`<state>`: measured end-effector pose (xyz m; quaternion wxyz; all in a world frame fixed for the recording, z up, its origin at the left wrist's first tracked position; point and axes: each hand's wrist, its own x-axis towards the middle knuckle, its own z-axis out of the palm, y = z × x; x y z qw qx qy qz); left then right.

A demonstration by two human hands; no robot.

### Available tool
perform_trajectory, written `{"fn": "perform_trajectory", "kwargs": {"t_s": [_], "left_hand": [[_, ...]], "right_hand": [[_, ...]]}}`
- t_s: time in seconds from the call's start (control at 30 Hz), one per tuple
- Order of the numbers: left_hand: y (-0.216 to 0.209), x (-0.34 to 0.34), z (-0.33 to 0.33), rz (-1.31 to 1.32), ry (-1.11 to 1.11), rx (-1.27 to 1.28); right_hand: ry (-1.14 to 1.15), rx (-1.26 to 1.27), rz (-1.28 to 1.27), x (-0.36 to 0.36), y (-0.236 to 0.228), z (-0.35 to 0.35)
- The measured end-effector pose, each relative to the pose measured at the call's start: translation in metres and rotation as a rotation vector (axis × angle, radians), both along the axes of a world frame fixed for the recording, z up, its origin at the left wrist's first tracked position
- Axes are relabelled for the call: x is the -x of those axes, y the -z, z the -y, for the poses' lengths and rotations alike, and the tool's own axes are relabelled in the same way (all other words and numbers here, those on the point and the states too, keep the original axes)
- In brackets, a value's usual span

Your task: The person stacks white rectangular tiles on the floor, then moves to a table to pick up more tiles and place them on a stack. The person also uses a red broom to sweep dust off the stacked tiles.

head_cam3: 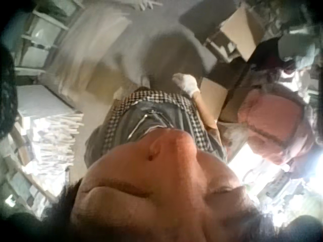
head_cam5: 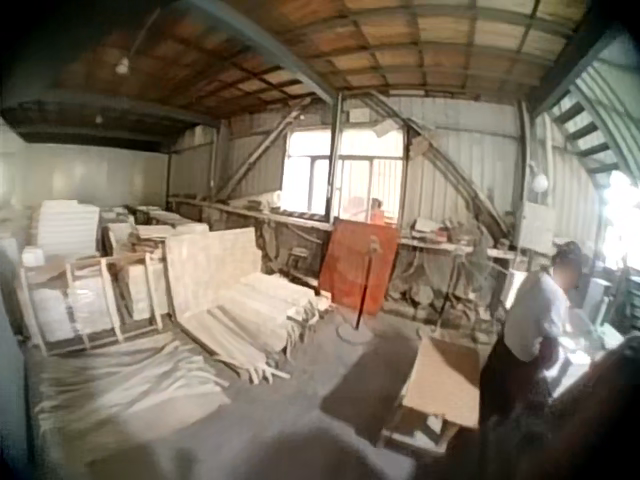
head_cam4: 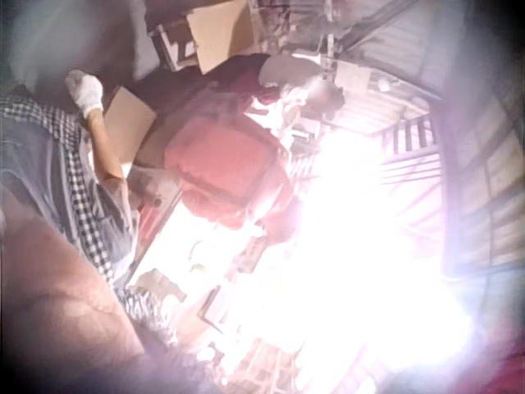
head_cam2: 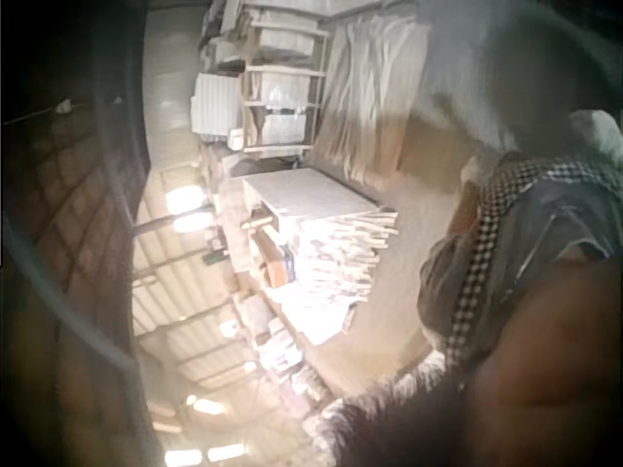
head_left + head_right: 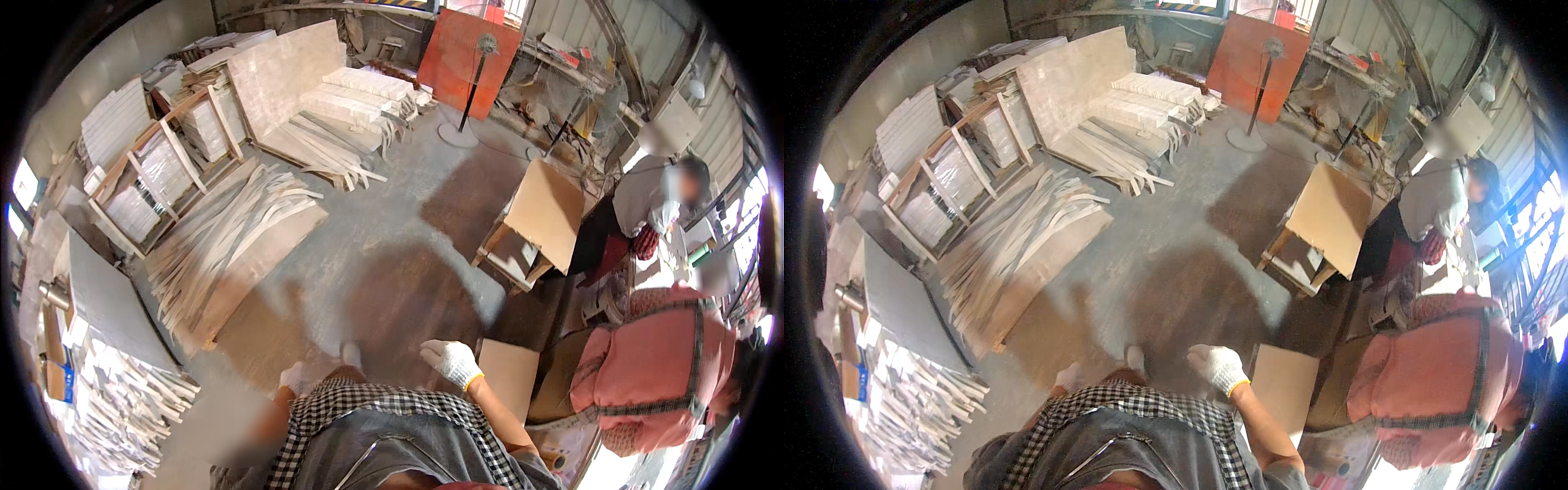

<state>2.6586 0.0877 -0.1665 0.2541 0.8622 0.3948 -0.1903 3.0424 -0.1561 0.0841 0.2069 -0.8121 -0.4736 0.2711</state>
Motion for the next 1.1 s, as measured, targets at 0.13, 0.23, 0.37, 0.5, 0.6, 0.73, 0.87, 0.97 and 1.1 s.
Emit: {"fn": "perform_trajectory", "kwargs": {"t_s": [0.13,0.23,0.37,0.5,0.6,0.73,0.87,0.97,1.1], "left_hand": [[0.072,0.030,-0.065,-0.131,-0.158,0.069],[0.097,-0.012,-0.114,0.165,-0.938,0.528],[0.106,-0.098,-0.206,0.419,-0.915,0.668],[-0.001,-0.269,-0.296,0.370,-1.036,0.619],[-0.055,-0.353,-0.357,0.530,-0.952,0.808],[-0.089,-0.465,-0.388,0.543,-0.816,0.631],[0.012,-0.492,-0.433,0.344,-0.092,0.078],[0.024,-0.534,-0.444,0.138,-0.331,0.219],[0.053,-0.510,-0.486,-0.130,-0.187,-0.058]], "right_hand": [[-0.098,-0.132,0.159,-0.060,0.011,-0.062],[0.081,-0.108,-0.034,-0.093,0.013,-0.102],[0.386,0.171,-0.238,-0.135,0.031,-0.149],[0.511,0.086,-0.311,-0.181,0.045,-0.182],[0.514,-0.026,-0.253,-0.223,0.074,-0.214],[0.500,-0.059,-0.337,-0.298,0.097,-0.259],[0.389,-0.089,-0.356,-0.400,0.139,-0.306],[0.310,-0.128,-0.361,-0.499,0.160,-0.332],[0.454,-0.074,-0.656,-0.590,0.126,-0.420]]}}
